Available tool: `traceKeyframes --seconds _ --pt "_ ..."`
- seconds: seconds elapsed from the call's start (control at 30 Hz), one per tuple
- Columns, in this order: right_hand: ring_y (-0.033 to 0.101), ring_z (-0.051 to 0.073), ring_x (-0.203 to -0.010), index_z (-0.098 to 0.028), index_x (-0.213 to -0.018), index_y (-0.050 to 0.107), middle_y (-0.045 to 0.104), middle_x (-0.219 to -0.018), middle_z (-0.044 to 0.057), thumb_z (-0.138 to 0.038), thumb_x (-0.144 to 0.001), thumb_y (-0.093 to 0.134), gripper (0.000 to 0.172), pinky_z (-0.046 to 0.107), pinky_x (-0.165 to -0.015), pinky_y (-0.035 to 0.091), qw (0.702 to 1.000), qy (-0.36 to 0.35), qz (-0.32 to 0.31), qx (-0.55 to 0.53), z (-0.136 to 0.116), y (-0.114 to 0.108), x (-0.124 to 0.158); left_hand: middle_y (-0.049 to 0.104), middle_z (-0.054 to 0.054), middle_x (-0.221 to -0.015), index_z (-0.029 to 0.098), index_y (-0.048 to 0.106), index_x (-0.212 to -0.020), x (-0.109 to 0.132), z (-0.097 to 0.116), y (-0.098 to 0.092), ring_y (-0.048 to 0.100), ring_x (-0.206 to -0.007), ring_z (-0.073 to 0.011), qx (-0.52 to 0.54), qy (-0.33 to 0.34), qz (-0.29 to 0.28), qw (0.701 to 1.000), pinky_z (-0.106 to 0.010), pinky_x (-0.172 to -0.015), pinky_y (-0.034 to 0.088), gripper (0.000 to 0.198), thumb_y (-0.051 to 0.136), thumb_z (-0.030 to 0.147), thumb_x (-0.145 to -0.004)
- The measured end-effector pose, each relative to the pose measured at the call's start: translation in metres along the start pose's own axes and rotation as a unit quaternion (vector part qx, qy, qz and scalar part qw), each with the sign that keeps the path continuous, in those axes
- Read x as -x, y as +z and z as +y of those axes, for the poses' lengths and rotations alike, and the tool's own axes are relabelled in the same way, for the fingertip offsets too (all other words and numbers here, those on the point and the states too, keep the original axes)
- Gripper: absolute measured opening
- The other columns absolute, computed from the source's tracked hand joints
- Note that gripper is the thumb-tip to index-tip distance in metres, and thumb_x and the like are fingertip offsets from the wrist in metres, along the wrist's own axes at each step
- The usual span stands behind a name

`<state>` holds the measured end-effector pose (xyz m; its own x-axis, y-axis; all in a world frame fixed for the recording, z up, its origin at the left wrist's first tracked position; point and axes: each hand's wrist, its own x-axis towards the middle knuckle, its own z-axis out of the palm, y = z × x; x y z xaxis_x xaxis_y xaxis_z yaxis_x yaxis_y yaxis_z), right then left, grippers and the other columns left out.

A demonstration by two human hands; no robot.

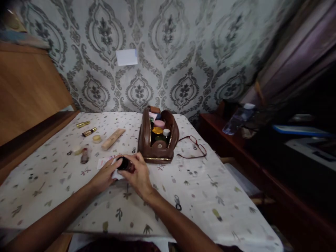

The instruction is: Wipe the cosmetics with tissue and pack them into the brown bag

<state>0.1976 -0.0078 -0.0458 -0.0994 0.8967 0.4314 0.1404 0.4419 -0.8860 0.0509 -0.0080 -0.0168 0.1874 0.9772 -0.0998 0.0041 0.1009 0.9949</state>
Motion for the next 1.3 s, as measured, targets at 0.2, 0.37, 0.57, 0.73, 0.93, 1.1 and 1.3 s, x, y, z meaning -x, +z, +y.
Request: traceKeyframes --seconds 0.2,0.37,0.57,0.73,0.93,1.1,1.3 --pt "0.063 0.022 -0.093 -0.028 -0.123 0.067 0.065 -0.102 0.004 -0.014 -0.075 0.076 0.051 0.035 -0.086 0.054 0.993 -0.056 -0.011 0.102 0.005 -0.001 0.0 0.071 -0.005 -0.101 0.019 0.068 -0.1 -0.004 -0.009 -0.007 0.064 -0.099 -0.0223 0.008 0.069 -0.002 0.998 -0.031 -0.087 0.051 0.038 0.071 0.049 -0.077" --pt "0.065 0.024 -0.098 -0.026 -0.118 0.068 0.071 -0.105 0.006 -0.015 -0.075 0.076 0.045 0.038 -0.088 0.054 0.992 -0.059 -0.055 0.092 0.008 -0.001 0.003 0.067 -0.003 -0.094 0.019 0.063 -0.096 -0.003 -0.009 -0.014 0.061 -0.095 -0.0203 -0.139 0.144 0.008 0.98 -0.031 -0.087 0.048 0.033 0.056 0.051 -0.09" --pt "0.067 0.019 -0.089 -0.024 -0.112 0.066 0.071 -0.105 0.004 -0.035 -0.068 0.087 0.049 0.034 -0.081 0.055 0.986 0.057 -0.126 -0.091 0.008 0.002 0.003 0.068 -0.005 -0.097 0.019 0.066 -0.095 -0.004 -0.003 -0.017 0.061 -0.096 -0.0215 -0.075 0.115 0.028 0.99 -0.034 -0.091 0.049 0.054 0.044 0.068 -0.091" --pt "0.067 0.018 -0.093 -0.025 -0.105 0.062 0.069 -0.1 0.002 -0.036 -0.065 0.088 0.049 0.034 -0.085 0.056 0.962 0.113 -0.138 -0.206 -0.001 0.007 0.003 0.069 -0.006 -0.095 0.017 0.069 -0.095 -0.006 -0.006 -0.016 0.064 -0.092 -0.0203 0.061 0.051 0.028 0.996 -0.032 -0.086 0.053 0.06 0.047 0.072 -0.088" --pt "0.062 0.015 -0.076 -0.024 -0.107 0.06 0.066 -0.095 0.0 -0.022 -0.069 0.076 0.041 0.029 -0.07 0.055 0.981 0.107 -0.062 -0.149 -0.001 0.008 0.003 0.068 -0.006 -0.097 0.019 0.067 -0.112 0.0 -0.009 -0.011 0.062 -0.072 -0.0176 0.005 0.036 -0.026 0.999 -0.025 -0.05 0.051 0.065 0.041 0.074 -0.09" --pt "0.058 0.013 -0.072 -0.023 -0.112 0.063 0.064 -0.101 0.002 -0.012 -0.068 0.065 0.046 0.027 -0.067 0.051 0.997 0.043 -0.034 -0.054 0.006 0.006 0.005 0.063 -0.003 -0.099 0.022 0.061 -0.116 0.004 -0.006 -0.011 0.06 -0.079 -0.0179 -0.077 0.084 -0.036 0.993 -0.025 -0.054 0.051 0.049 0.053 0.062 -0.09" --pt "0.054 0.013 -0.071 -0.022 -0.113 0.065 0.06 -0.099 0.002 -0.011 -0.072 0.063 0.042 0.027 -0.066 0.05 0.999 0.003 -0.034 0.016 0.002 0.005 0.005 0.063 -0.003 -0.095 0.02 0.06 -0.102 0.002 -0.008 -0.011 0.059 -0.091 -0.019 -0.133 0.164 -0.017 0.977 -0.03 -0.081 0.051 0.036 0.055 0.054 -0.091"
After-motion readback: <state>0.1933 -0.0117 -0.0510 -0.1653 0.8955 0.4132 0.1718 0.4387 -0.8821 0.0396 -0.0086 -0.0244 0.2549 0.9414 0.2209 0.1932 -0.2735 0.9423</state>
